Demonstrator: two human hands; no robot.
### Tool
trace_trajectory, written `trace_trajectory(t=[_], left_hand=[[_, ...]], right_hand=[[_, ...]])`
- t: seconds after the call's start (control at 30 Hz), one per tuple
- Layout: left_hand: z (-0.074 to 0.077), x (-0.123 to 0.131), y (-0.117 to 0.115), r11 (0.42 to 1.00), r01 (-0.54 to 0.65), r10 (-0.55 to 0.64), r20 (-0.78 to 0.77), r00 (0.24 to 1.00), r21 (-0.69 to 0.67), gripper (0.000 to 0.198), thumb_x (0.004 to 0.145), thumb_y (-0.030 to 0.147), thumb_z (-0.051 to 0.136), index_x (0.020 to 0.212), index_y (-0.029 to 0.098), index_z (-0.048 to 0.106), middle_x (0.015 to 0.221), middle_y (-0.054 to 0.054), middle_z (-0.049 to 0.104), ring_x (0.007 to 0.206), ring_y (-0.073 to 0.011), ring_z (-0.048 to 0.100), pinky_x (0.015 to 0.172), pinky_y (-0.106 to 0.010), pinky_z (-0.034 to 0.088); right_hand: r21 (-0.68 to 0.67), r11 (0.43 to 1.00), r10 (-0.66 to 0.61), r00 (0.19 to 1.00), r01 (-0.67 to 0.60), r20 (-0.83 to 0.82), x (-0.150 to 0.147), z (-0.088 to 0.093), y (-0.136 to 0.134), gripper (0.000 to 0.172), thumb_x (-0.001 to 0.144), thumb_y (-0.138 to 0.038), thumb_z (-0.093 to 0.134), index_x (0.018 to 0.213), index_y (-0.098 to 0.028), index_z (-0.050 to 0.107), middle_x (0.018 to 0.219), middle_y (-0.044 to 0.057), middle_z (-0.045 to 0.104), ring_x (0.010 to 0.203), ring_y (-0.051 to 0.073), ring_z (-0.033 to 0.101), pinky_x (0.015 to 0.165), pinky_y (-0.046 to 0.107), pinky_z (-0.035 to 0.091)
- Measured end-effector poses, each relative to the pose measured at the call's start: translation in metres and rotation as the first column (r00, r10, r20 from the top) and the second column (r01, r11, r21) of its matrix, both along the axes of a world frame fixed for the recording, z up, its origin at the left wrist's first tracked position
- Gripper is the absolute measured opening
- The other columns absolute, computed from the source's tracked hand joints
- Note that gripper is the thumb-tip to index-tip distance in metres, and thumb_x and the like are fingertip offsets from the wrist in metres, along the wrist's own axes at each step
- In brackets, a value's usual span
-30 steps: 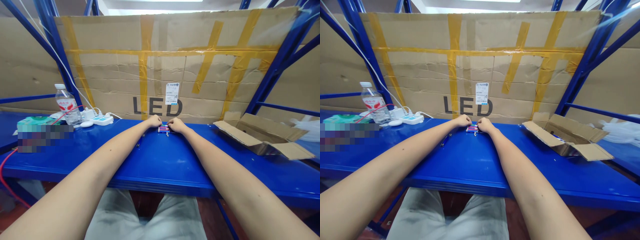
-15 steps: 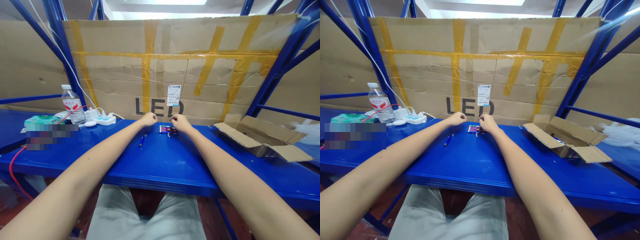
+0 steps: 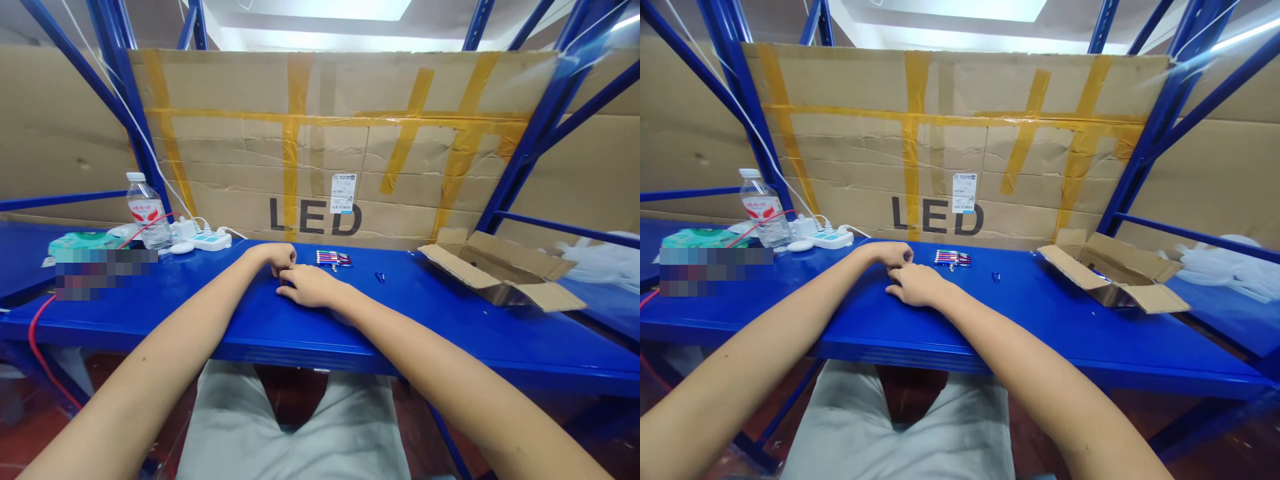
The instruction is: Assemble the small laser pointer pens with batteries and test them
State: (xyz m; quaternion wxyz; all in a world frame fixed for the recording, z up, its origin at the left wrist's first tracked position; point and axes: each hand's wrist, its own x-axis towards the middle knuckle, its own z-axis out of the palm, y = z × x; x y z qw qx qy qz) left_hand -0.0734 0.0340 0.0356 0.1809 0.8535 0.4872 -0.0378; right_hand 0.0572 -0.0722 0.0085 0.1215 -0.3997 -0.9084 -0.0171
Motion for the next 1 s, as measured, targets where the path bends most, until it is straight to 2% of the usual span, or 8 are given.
trace_trajectory(t=[0.13,0.27,0.37,0.5,0.57,0.7,0.8,1.0], left_hand=[[-0.002,0.003,-0.001,0.996,0.084,-0.082,0.075,0.994,-0.024,0.013,0.061,0.017,0.064,0.073,0.016,0.062,0.061,0.0,0.062,0.058,-0.0137,0.057,0.062,-0.025,0.046],[-0.003,0.018,-0.015,0.971,0.237,-0.224,0.228,0.948,-0.032,0.013,0.063,0.022,0.071,0.072,0.017,0.063,0.063,0.001,0.063,0.059,-0.0117,0.055,0.059,-0.023,0.041],[-0.006,0.033,-0.027,0.942,0.332,-0.301,0.31,0.902,-0.052,0.017,0.064,0.024,0.074,0.076,0.016,0.065,0.065,0.001,0.064,0.058,-0.0112,0.055,0.059,-0.023,0.041],[-0.012,0.052,-0.035,0.933,0.356,-0.341,0.412,0.845,0.043,0.017,0.076,0.03,0.066,0.085,0.015,0.068,0.071,-0.003,0.067,0.064,-0.0137,0.059,0.062,-0.026,0.043],[-0.015,0.06,-0.034,0.931,0.277,-0.355,0.404,0.843,0.239,0.017,0.082,0.025,0.057,0.087,0.015,0.07,0.076,-0.005,0.069,0.071,-0.0154,0.061,0.068,-0.027,0.044],[-0.025,0.074,-0.029,0.812,0.255,-0.423,0.228,0.877,0.526,0.021,0.083,0.017,0.053,0.091,0.015,0.072,0.096,-0.009,0.069,0.086,-0.0191,0.061,0.079,-0.029,0.044],[-0.032,0.082,-0.027,0.773,0.269,-0.408,0.125,0.904,0.575,0.023,0.084,0.017,0.051,0.092,0.015,0.072,0.101,-0.011,0.068,0.09,-0.0211,0.062,0.082,-0.03,0.045],[-0.034,0.083,-0.029,0.797,0.258,-0.364,0.092,0.927,0.546,0.023,0.086,0.021,0.051,0.091,0.016,0.073,0.093,-0.011,0.07,0.087,-0.0226,0.064,0.08,-0.031,0.046]], right_hand=[[-0.289,0.957,0.045,0.999,-0.042,0.005,0.036,0.017,0.003,0.008,0.08,-0.017,0.06,0.086,-0.018,0.064,0.089,0.005,0.07,0.076,0.017,0.063,0.065,0.026,0.043],[-0.68,0.733,-0.14,0.975,-0.015,-0.173,0.101,0.037,0.007,0.028,0.071,-0.021,0.067,0.097,-0.018,0.059,0.073,0.0,0.068,0.058,0.013,0.058,0.054,0.024,0.042],[-0.632,0.772,-0.261,0.87,-0.073,-0.419,0.148,0.042,0.014,0.036,0.068,-0.021,0.065,0.104,-0.017,0.061,0.079,0.002,0.069,0.065,0.013,0.059,0.057,0.024,0.044],[-0.504,0.864,-0.312,0.783,-0.002,-0.538,0.177,0.033,0.026,0.023,0.067,-0.023,0.064,0.088,-0.014,0.066,0.079,0.004,0.069,0.067,0.013,0.057,0.06,0.025,0.044],[-0.465,0.884,-0.343,0.753,0.055,-0.562,0.177,0.028,0.03,0.019,0.064,-0.023,0.065,0.08,-0.014,0.063,0.076,0.004,0.067,0.066,0.013,0.057,0.06,0.025,0.045],[-0.416,0.9,-0.365,0.751,0.133,-0.55,0.162,0.025,0.031,0.018,0.063,-0.024,0.066,0.077,-0.015,0.059,0.066,0.001,0.063,0.059,0.013,0.054,0.055,0.025,0.041],[-0.373,0.916,-0.345,0.767,0.148,-0.541,0.152,0.027,0.026,0.015,0.065,-0.023,0.066,0.076,-0.016,0.058,0.064,0.0,0.061,0.059,0.013,0.054,0.058,0.026,0.041],[-0.355,0.922,-0.334,0.788,0.157,-0.518,0.149,0.029,0.023,0.011,0.068,-0.018,0.064,0.075,-0.016,0.056,0.064,0.0,0.062,0.058,0.012,0.054,0.054,0.024,0.04]])
